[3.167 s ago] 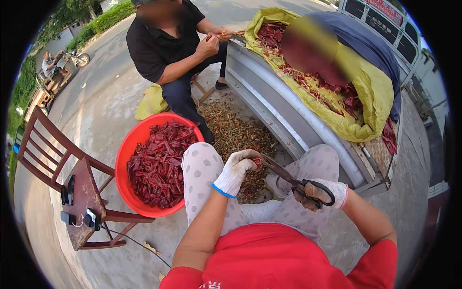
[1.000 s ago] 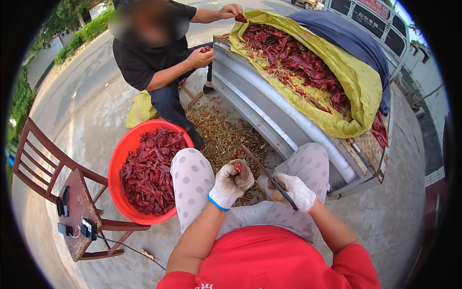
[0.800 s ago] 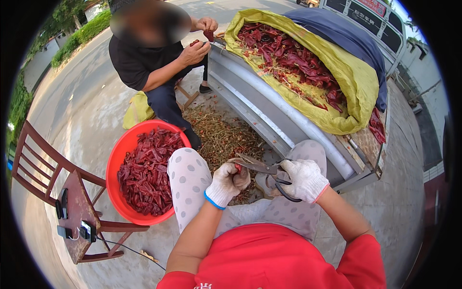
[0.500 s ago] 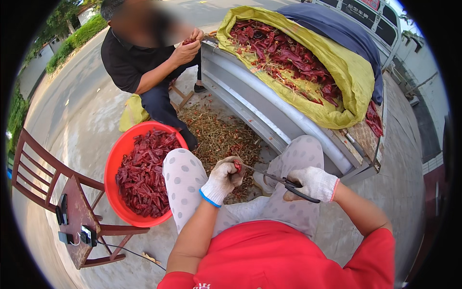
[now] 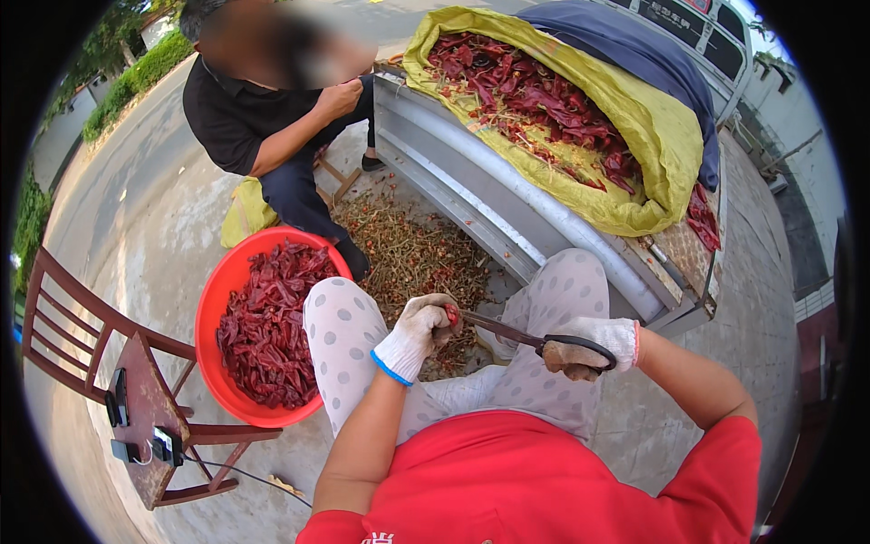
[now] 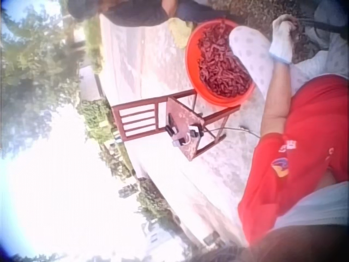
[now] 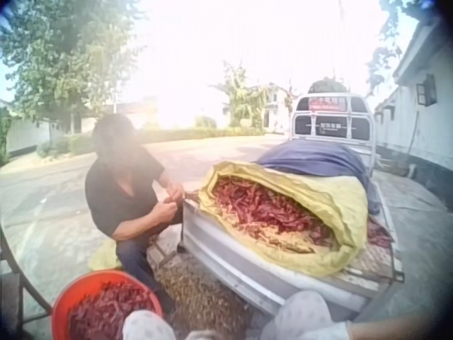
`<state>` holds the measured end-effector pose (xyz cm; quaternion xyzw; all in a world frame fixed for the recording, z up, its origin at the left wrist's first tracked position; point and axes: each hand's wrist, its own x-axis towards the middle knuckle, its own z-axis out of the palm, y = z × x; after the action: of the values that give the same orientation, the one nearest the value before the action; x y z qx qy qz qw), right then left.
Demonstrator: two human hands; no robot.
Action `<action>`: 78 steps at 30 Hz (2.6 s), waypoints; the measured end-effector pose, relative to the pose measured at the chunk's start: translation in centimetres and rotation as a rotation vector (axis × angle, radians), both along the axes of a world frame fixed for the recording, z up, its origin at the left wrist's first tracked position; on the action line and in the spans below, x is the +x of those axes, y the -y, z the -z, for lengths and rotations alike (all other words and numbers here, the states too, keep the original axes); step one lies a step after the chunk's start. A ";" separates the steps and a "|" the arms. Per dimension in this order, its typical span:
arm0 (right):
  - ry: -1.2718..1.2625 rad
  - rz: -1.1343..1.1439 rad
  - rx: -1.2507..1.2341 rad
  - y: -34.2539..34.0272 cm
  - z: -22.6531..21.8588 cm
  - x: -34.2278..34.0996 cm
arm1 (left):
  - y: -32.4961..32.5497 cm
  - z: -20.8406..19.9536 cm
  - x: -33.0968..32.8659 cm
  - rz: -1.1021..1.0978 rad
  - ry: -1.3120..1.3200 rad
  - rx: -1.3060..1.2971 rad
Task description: The person sits on the ground and removes stems from dried red chilies using scissors. They pick chilies from a large sack on a truck bed, cut the stems, and place the trimmed chilies into a red basin.
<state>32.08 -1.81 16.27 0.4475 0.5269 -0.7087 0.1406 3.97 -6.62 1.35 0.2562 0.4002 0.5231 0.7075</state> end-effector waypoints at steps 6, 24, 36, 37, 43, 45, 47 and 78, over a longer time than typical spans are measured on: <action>-0.030 -0.025 -0.012 0.1 0.3 0.3 | 0.3 -0.6 0.4 -0.026 -0.064 0.029; -0.213 -0.066 -0.235 -0.1 4.6 1.0 | 0.5 0.3 1.2 0.062 -0.386 0.072; -0.754 0.266 -0.672 2.7 14.1 -0.9 | -0.3 -0.2 0.6 -0.159 0.127 -0.112; -0.806 0.229 -0.693 3.3 14.5 -1.5 | -0.3 0.0 0.5 -0.165 0.218 -0.087; -1.000 0.236 -0.788 5.2 14.9 -5.2 | 0.1 -0.9 0.2 -0.163 0.524 -0.087; -1.014 0.238 -0.810 5.5 15.0 -5.0 | 0.2 -0.6 0.2 -0.103 0.552 -0.045; -1.052 0.242 -0.853 5.6 14.9 -5.0 | 0.1 -0.8 0.3 -0.048 0.596 -0.035; 0.340 -0.238 1.372 3.7 5.1 -2.4 | -0.1 -0.7 1.6 -0.315 0.355 -0.169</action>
<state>29.65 -5.49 11.20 0.4788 0.8698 -0.1179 -0.0158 5.55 -6.54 2.06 0.0346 0.3471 0.6285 0.6953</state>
